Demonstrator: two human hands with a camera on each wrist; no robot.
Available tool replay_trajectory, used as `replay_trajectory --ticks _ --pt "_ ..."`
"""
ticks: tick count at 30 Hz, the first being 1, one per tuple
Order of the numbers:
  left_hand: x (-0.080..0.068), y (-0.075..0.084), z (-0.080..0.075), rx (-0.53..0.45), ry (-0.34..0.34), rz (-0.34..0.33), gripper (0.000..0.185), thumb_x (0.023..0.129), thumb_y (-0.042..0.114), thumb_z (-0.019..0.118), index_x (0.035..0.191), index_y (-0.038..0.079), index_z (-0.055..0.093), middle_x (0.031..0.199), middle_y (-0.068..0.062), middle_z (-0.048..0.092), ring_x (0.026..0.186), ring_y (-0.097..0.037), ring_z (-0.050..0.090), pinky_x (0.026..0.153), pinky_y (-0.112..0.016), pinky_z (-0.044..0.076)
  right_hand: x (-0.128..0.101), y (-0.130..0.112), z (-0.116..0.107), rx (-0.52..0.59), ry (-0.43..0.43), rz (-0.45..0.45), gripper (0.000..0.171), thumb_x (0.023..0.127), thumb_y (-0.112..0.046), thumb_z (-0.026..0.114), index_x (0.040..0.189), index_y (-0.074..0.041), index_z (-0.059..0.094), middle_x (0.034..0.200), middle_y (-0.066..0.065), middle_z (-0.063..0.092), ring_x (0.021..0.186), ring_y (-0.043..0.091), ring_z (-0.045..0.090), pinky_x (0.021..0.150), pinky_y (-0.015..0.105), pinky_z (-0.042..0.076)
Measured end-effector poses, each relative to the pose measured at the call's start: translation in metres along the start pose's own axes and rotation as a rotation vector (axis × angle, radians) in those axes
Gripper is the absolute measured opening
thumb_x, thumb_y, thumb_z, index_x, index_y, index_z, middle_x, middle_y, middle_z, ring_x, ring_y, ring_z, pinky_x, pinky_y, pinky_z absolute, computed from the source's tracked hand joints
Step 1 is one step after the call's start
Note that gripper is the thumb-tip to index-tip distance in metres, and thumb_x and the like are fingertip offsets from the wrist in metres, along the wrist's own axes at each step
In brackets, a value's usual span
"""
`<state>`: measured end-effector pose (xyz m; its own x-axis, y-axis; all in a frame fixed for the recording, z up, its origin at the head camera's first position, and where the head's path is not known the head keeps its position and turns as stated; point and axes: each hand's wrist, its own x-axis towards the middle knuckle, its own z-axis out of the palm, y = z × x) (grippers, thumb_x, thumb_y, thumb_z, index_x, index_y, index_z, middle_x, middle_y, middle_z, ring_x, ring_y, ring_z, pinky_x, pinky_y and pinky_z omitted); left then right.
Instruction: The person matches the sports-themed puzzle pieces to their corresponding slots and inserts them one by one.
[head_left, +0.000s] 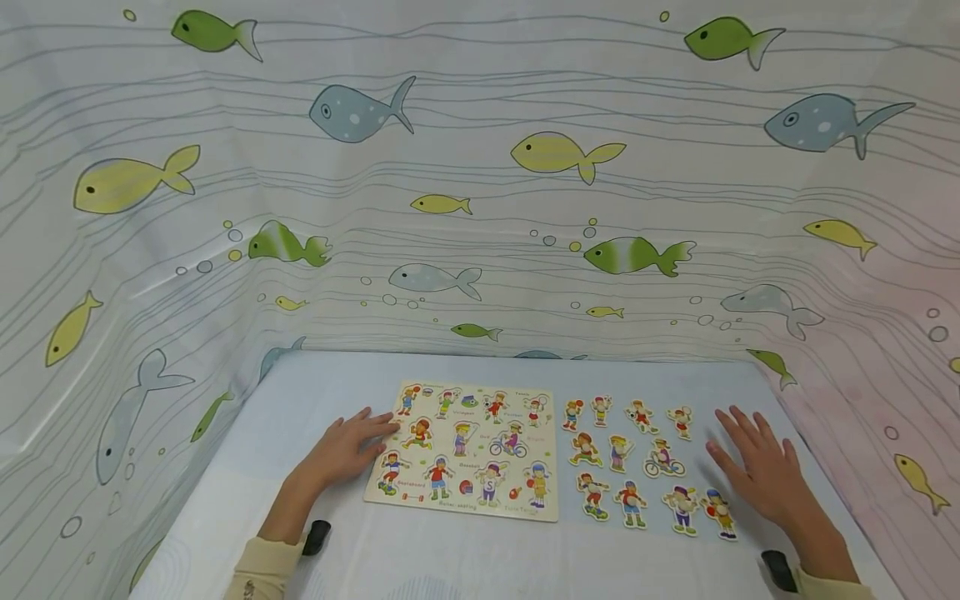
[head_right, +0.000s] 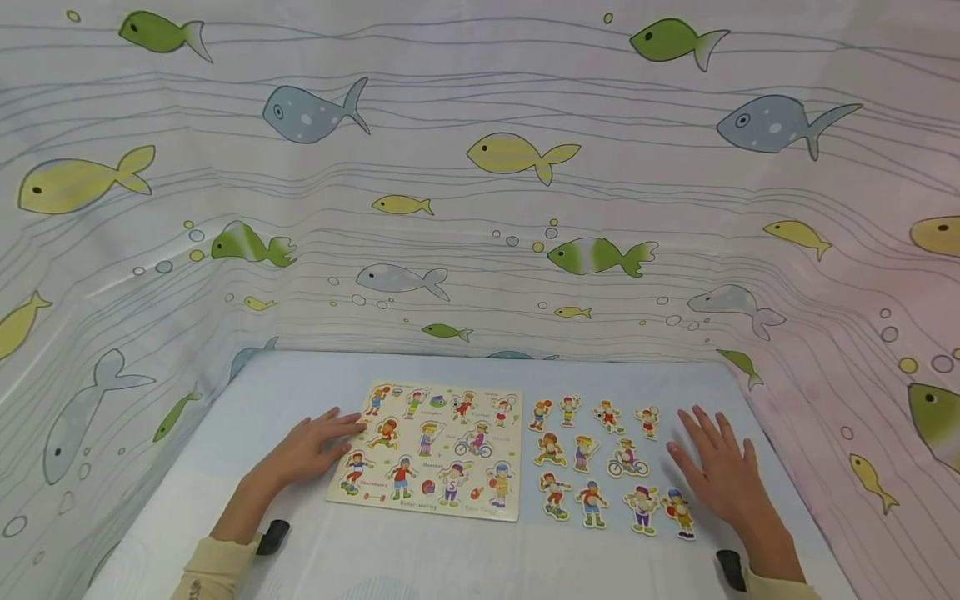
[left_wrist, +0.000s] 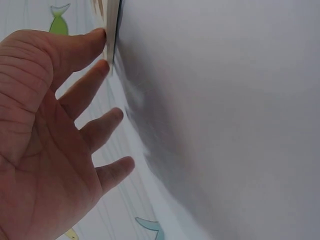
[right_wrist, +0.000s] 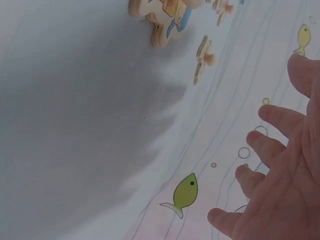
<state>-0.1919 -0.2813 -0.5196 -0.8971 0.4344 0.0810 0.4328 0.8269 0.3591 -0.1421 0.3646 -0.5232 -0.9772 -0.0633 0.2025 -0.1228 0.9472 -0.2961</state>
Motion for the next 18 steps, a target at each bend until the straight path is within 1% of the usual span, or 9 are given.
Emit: replay_trajectory --ticks 5,11,16,18 --pt "-0.001 -0.001 0.001 -0.005 0.000 -0.007 0.039 0.093 0.017 0.069 0.131 0.012 0.065 0.142 -0.011 0.055 0.134 -0.048 0.039 0.099 -0.077 0.024 0.003 -0.003 0.002 0.004 -0.002 -0.024 0.067 0.100 -0.041 0.054 0.153 -0.008 0.031 0.154 0.029 0.027 0.146 0.047 0.001 0.102 0.079 0.001" --pt "-0.002 -0.001 0.004 -0.006 -0.016 -0.027 0.039 0.094 0.018 0.067 0.132 0.013 0.064 0.143 -0.010 0.053 0.135 -0.048 0.038 0.100 -0.077 0.024 0.008 -0.011 0.005 -0.004 0.004 -0.045 0.069 0.098 -0.041 0.058 0.153 -0.008 0.032 0.154 0.029 0.027 0.146 0.047 0.002 0.104 0.077 0.000" --pt "-0.002 0.000 0.004 -0.022 -0.010 -0.034 0.039 0.094 0.017 0.067 0.133 0.013 0.064 0.144 -0.010 0.052 0.136 -0.047 0.038 0.101 -0.076 0.023 0.016 -0.021 0.006 0.016 0.022 -0.086 0.067 0.096 -0.038 0.061 0.151 -0.008 0.036 0.153 0.028 0.030 0.147 0.046 0.004 0.106 0.075 -0.003" --pt "-0.002 0.001 0.003 -0.022 -0.007 -0.036 0.039 0.094 0.017 0.067 0.133 0.013 0.064 0.144 -0.010 0.052 0.136 -0.048 0.037 0.101 -0.076 0.023 0.020 -0.025 0.007 0.026 0.025 -0.106 0.067 0.095 -0.038 0.063 0.150 -0.008 0.039 0.153 0.028 0.031 0.147 0.046 0.006 0.106 0.076 -0.003"
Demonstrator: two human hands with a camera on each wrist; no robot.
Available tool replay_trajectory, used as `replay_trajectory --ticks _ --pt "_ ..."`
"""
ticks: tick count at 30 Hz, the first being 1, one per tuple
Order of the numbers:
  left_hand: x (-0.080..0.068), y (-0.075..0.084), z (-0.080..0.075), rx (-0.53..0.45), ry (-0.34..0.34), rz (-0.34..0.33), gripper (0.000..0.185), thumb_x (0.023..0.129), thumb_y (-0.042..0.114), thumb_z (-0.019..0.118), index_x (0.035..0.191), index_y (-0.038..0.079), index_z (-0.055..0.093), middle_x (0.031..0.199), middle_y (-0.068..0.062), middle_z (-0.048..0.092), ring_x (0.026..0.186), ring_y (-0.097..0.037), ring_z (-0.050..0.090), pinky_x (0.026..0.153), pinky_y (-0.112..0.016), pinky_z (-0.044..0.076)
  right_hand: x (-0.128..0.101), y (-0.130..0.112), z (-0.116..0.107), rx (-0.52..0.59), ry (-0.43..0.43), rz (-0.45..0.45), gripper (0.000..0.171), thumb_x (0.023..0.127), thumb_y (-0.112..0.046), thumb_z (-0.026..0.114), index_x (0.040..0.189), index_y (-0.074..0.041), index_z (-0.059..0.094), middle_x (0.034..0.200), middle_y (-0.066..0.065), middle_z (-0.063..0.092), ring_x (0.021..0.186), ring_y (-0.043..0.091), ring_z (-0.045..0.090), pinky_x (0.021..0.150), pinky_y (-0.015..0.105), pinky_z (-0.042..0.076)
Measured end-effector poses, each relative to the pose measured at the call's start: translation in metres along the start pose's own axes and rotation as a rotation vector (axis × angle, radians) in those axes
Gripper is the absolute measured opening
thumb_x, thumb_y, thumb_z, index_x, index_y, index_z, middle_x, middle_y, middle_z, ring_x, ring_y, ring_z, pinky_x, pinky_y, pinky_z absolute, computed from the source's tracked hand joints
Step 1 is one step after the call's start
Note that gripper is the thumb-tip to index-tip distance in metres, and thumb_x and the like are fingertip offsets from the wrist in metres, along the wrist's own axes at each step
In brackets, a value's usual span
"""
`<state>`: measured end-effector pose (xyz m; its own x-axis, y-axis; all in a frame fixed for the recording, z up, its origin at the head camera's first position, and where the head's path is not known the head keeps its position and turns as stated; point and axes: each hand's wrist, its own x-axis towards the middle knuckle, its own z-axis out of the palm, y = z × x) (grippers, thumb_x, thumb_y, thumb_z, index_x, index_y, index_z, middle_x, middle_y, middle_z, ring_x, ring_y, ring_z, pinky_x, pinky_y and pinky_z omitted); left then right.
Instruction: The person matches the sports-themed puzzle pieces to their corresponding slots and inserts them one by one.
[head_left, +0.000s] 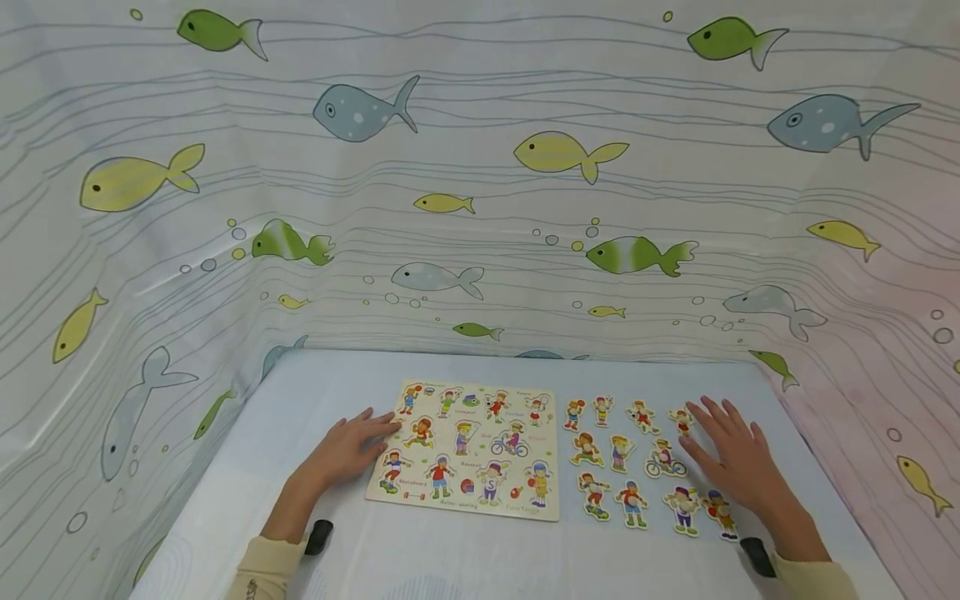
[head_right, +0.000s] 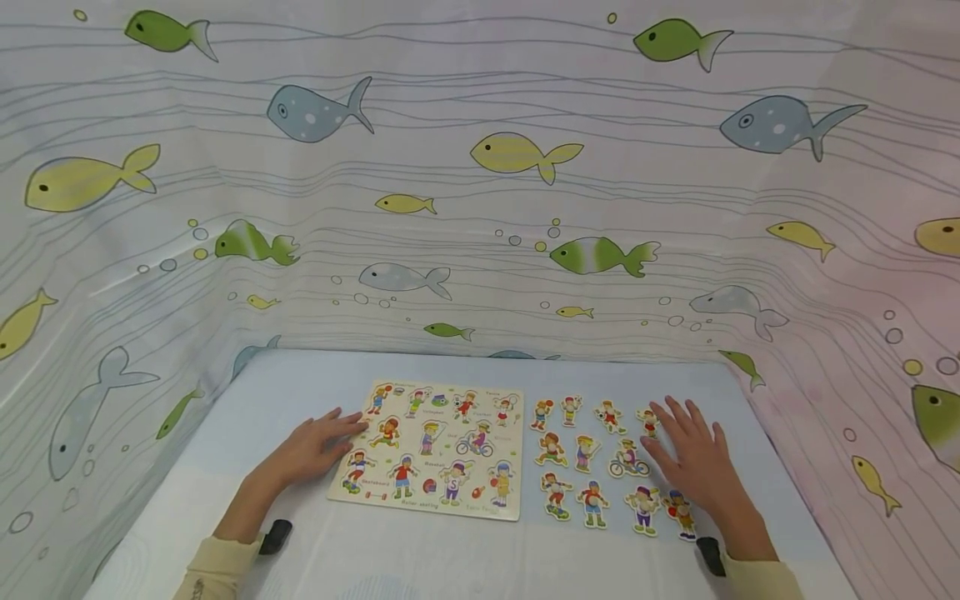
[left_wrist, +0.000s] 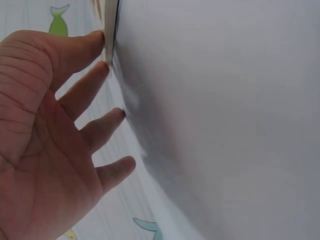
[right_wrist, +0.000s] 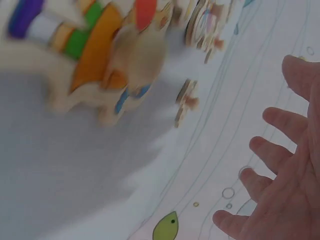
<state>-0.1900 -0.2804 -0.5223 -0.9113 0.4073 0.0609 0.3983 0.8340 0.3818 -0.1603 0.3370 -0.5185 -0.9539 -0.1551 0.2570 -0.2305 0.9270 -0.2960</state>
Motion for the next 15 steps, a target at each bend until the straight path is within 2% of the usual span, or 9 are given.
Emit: replay_trajectory --ticks 9,15 --pt "0.000 0.000 -0.002 -0.025 -0.024 -0.005 0.039 0.095 0.017 0.066 0.133 0.012 0.063 0.144 -0.011 0.052 0.135 -0.049 0.037 0.100 -0.078 0.022 0.018 -0.023 0.005 0.032 -0.015 -0.074 0.066 0.093 -0.037 0.068 0.147 -0.009 0.044 0.153 0.025 0.034 0.143 0.047 0.018 0.105 0.076 0.007" --pt "0.001 0.002 -0.005 -0.023 -0.032 -0.012 0.039 0.094 0.017 0.067 0.133 0.011 0.064 0.144 -0.011 0.052 0.135 -0.049 0.036 0.100 -0.077 0.022 0.025 -0.030 0.011 0.024 -0.021 -0.095 0.066 0.093 -0.039 0.067 0.147 -0.010 0.044 0.153 0.023 0.034 0.142 0.047 0.020 0.105 0.076 0.011"
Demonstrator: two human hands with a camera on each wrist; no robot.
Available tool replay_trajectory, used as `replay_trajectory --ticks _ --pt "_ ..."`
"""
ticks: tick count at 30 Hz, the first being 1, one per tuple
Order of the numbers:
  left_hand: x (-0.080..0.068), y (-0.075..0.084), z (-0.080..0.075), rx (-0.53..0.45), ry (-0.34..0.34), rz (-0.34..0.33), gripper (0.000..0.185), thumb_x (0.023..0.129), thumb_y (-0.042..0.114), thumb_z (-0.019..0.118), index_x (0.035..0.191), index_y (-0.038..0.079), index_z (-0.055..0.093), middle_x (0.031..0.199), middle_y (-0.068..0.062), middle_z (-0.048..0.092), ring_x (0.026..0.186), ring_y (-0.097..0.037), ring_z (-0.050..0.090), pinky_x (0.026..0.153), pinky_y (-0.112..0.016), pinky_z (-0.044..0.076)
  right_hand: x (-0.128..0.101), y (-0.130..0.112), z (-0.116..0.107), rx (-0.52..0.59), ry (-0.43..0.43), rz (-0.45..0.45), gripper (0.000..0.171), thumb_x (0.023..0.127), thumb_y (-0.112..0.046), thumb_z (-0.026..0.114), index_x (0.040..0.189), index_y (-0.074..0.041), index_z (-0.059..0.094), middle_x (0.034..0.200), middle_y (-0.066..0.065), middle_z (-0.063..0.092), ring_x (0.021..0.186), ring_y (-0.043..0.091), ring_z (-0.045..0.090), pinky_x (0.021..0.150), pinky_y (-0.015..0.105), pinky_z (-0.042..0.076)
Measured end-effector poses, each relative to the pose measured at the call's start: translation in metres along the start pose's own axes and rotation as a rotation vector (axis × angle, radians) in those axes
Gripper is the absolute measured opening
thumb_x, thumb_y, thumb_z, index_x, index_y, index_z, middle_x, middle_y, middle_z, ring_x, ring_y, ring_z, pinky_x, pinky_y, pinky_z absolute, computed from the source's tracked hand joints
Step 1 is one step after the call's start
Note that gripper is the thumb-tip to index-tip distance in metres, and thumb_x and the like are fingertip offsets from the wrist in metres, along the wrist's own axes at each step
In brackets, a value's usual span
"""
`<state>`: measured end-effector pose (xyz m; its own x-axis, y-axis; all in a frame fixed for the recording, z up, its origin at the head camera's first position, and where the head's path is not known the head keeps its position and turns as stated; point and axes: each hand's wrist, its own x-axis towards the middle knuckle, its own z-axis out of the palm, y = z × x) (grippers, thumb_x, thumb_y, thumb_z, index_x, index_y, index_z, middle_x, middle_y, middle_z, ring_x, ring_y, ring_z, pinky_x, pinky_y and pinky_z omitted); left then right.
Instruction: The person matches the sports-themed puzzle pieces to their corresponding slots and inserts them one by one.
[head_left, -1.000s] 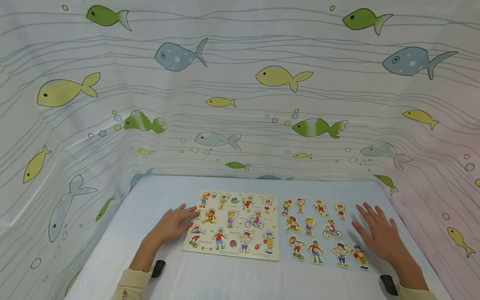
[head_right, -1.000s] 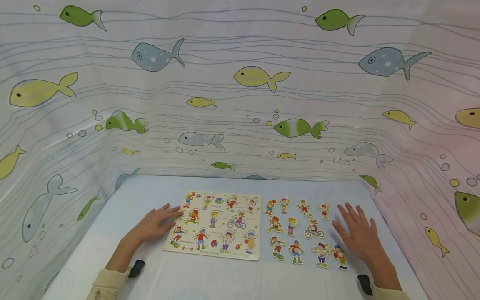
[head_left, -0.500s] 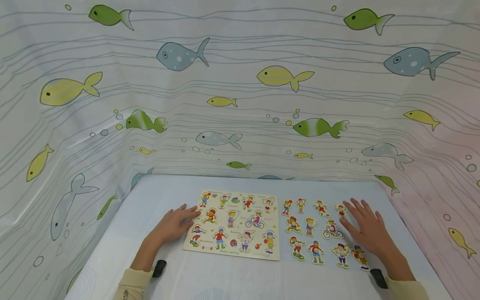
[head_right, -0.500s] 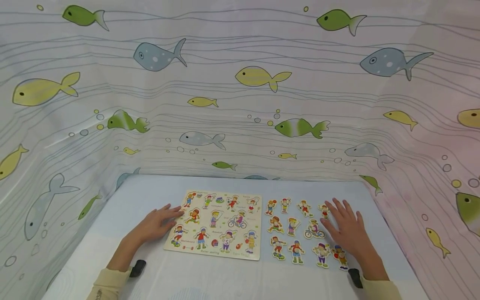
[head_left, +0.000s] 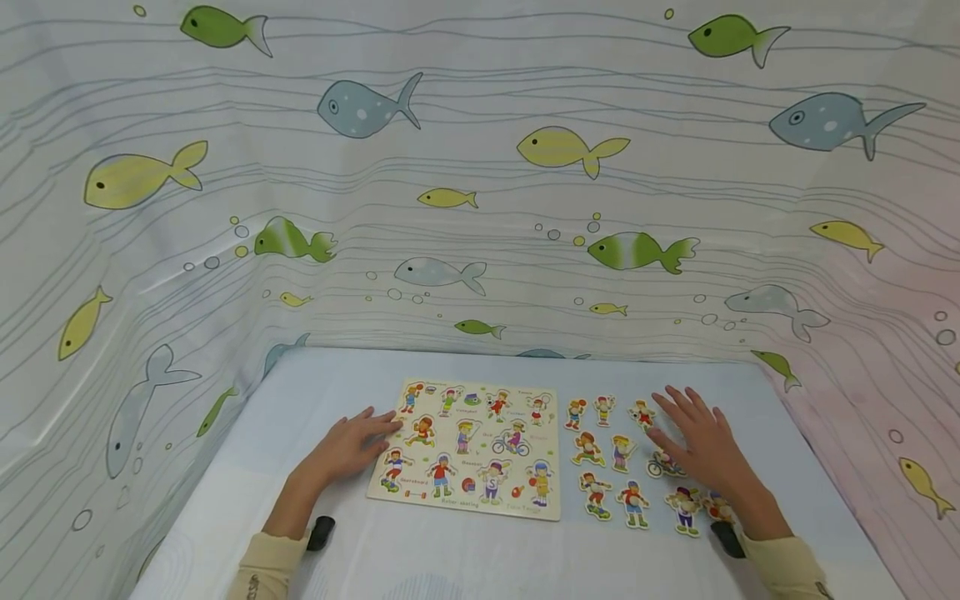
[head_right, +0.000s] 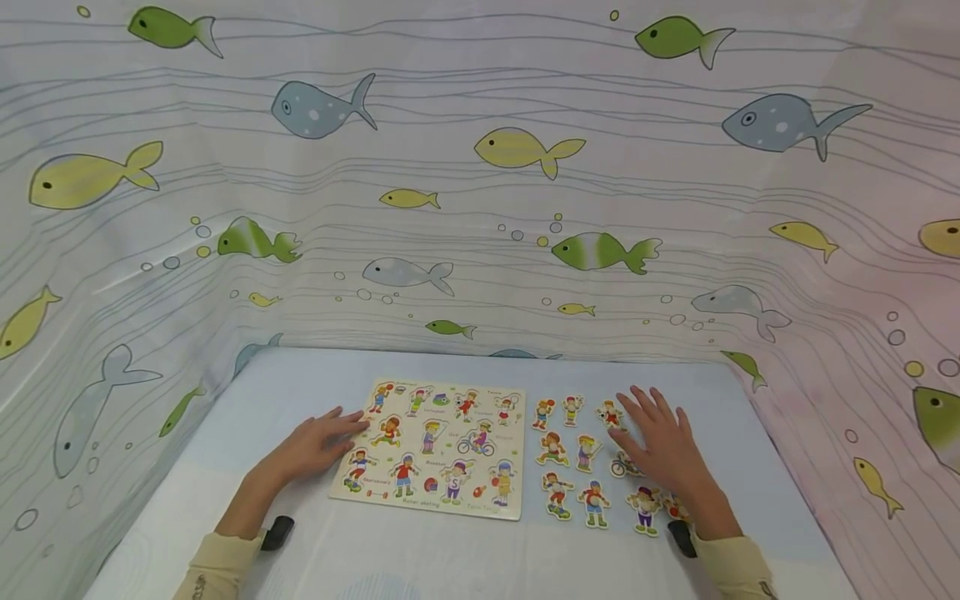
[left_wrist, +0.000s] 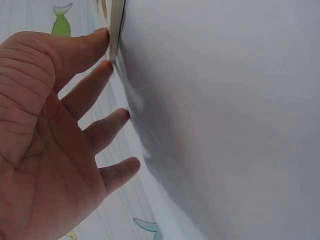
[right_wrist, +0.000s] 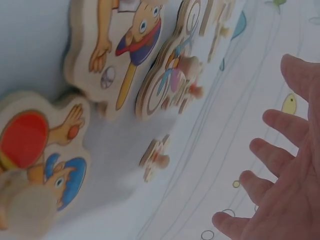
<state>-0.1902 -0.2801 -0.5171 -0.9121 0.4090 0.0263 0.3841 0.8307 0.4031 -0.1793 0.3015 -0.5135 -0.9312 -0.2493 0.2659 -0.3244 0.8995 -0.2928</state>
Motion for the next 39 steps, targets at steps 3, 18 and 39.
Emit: replay_trajectory --ticks 3,18,39 --pt "0.001 -0.001 0.001 0.002 -0.001 -0.007 0.039 0.094 0.018 0.067 0.133 0.012 0.064 0.144 -0.011 0.052 0.136 -0.049 0.036 0.101 -0.077 0.022 0.003 -0.002 0.003 -0.010 -0.020 0.004 0.066 0.092 -0.040 0.067 0.147 -0.010 0.044 0.154 0.023 0.034 0.143 0.047 0.020 0.105 0.076 0.012" --pt "0.003 -0.006 0.003 -0.010 0.000 -0.009 0.040 0.093 0.018 0.069 0.132 0.012 0.064 0.144 -0.011 0.052 0.136 -0.049 0.036 0.101 -0.077 0.022 0.021 -0.022 0.013 0.012 -0.058 -0.035 0.063 0.093 -0.044 0.066 0.144 -0.011 0.050 0.153 0.021 0.037 0.142 0.047 0.022 0.103 0.076 0.017" --pt "0.003 -0.001 0.000 -0.034 -0.004 -0.014 0.038 0.093 0.015 0.069 0.130 0.011 0.066 0.143 -0.012 0.053 0.135 -0.050 0.036 0.101 -0.078 0.021 0.042 -0.038 0.040 0.038 -0.112 -0.042 0.053 0.092 -0.045 0.068 0.137 -0.018 0.060 0.152 0.014 0.042 0.144 0.043 0.022 0.106 0.074 0.016"
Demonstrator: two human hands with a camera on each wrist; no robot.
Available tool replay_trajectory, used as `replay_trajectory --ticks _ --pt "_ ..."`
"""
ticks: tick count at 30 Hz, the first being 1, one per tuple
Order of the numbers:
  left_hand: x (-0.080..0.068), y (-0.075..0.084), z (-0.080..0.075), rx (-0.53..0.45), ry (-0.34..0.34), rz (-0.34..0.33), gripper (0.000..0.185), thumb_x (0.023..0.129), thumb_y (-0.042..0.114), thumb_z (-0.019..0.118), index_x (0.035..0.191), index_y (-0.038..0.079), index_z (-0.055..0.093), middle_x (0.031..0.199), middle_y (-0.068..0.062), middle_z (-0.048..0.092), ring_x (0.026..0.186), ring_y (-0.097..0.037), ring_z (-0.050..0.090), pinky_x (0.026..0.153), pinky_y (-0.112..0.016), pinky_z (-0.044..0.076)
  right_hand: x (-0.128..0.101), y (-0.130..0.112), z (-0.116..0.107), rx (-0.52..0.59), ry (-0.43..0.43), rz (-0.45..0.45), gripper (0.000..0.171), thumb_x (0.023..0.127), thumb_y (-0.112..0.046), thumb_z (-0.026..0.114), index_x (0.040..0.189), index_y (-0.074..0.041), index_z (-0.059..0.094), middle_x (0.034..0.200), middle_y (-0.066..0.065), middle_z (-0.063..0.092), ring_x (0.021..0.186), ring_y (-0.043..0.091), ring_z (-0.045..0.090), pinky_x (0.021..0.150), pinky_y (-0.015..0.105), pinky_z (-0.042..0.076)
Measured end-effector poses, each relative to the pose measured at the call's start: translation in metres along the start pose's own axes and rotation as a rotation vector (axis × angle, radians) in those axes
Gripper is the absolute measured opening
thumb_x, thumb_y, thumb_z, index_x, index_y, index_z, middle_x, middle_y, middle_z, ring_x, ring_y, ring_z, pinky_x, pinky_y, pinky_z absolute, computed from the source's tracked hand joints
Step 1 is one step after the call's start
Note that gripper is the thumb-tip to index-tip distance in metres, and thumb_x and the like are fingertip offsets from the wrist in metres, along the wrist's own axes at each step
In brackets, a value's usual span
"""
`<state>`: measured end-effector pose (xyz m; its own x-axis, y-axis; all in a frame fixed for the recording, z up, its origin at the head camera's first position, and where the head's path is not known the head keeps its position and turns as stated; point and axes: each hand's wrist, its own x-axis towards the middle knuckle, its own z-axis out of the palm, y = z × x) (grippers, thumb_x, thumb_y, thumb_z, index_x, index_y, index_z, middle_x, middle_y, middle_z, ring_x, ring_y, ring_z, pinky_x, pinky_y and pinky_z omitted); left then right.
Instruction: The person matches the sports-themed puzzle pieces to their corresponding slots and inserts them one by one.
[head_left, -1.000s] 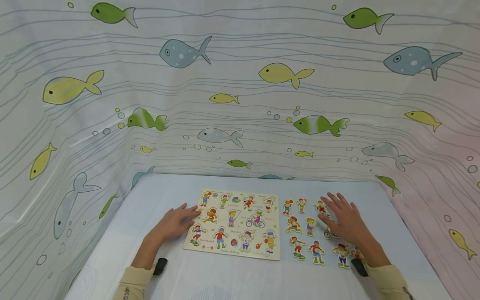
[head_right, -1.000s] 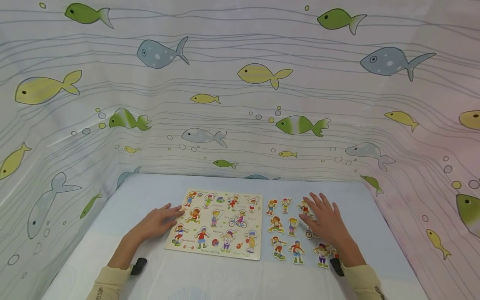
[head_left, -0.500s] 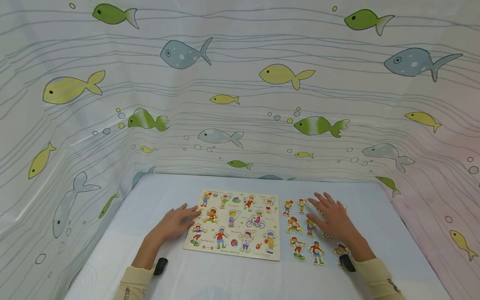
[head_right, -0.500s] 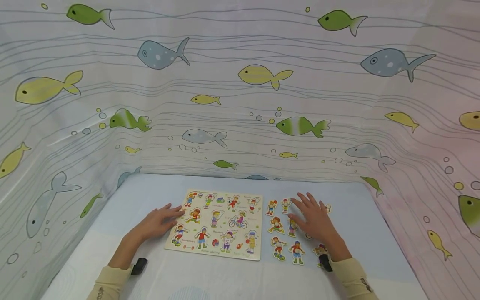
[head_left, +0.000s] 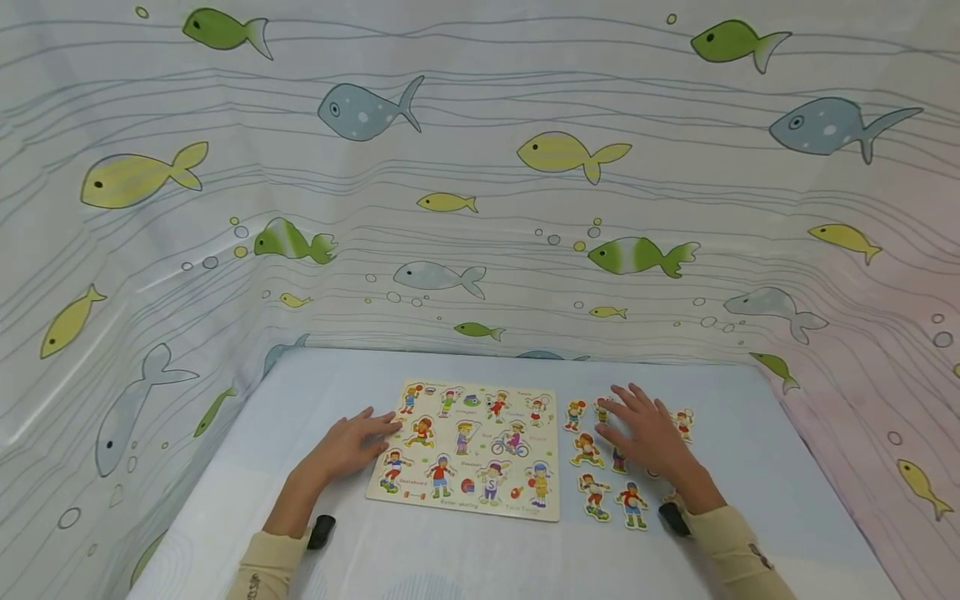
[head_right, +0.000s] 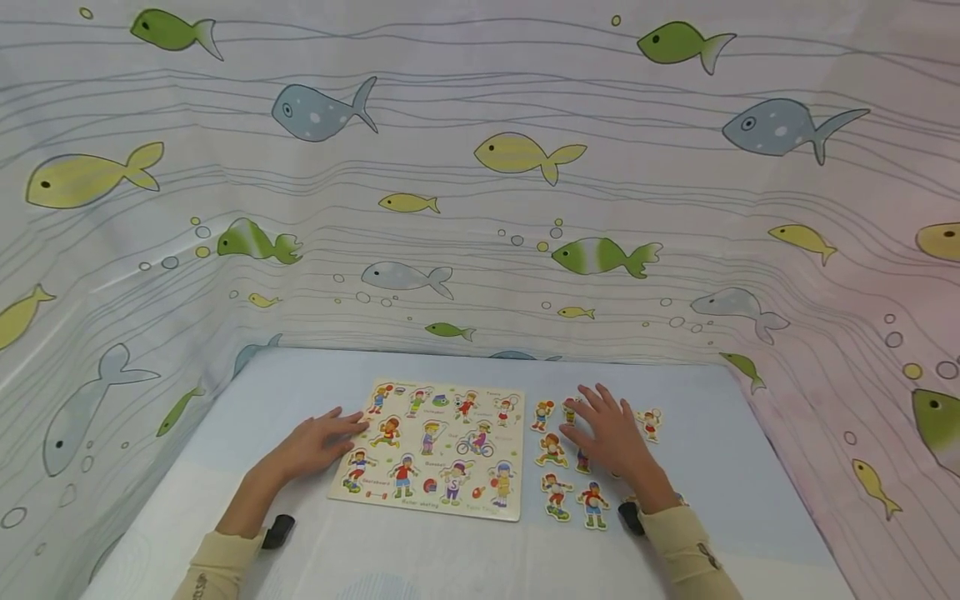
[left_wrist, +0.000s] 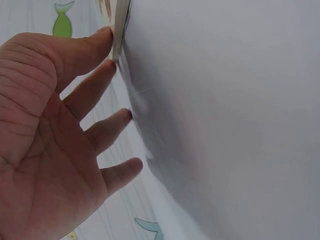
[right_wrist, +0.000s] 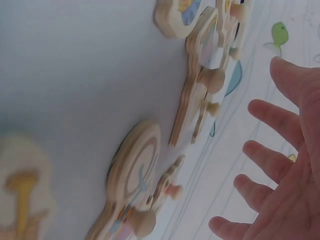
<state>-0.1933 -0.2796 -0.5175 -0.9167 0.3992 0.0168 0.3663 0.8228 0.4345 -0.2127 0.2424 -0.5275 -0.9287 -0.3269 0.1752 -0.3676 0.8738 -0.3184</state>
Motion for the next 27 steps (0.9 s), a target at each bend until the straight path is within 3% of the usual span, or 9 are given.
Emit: replay_trajectory --ticks 9,21,27 --pt "0.001 -0.001 0.001 0.005 -0.008 -0.007 0.040 0.092 0.015 0.069 0.131 0.011 0.065 0.143 -0.012 0.052 0.136 -0.050 0.036 0.101 -0.077 0.021 0.010 -0.010 0.008 -0.005 0.034 -0.035 0.038 0.089 -0.039 0.074 0.121 -0.017 0.071 0.146 0.014 0.049 0.142 0.041 0.028 0.105 0.074 0.020" --pt "0.003 0.000 0.000 -0.004 -0.011 -0.002 0.039 0.092 0.014 0.069 0.131 0.010 0.065 0.143 -0.012 0.053 0.135 -0.051 0.036 0.100 -0.078 0.021 0.024 -0.019 0.014 0.001 -0.035 -0.029 0.040 0.089 -0.039 0.073 0.121 -0.015 0.072 0.145 0.014 0.050 0.142 0.039 0.030 0.106 0.073 0.021" --pt "0.002 -0.003 0.001 0.001 -0.010 -0.004 0.039 0.092 0.015 0.069 0.130 0.011 0.066 0.143 -0.012 0.053 0.135 -0.051 0.036 0.100 -0.078 0.021 0.033 -0.025 0.012 -0.048 -0.082 -0.044 0.040 0.089 -0.044 0.071 0.117 -0.016 0.073 0.143 0.015 0.052 0.140 0.041 0.032 0.105 0.073 0.023"
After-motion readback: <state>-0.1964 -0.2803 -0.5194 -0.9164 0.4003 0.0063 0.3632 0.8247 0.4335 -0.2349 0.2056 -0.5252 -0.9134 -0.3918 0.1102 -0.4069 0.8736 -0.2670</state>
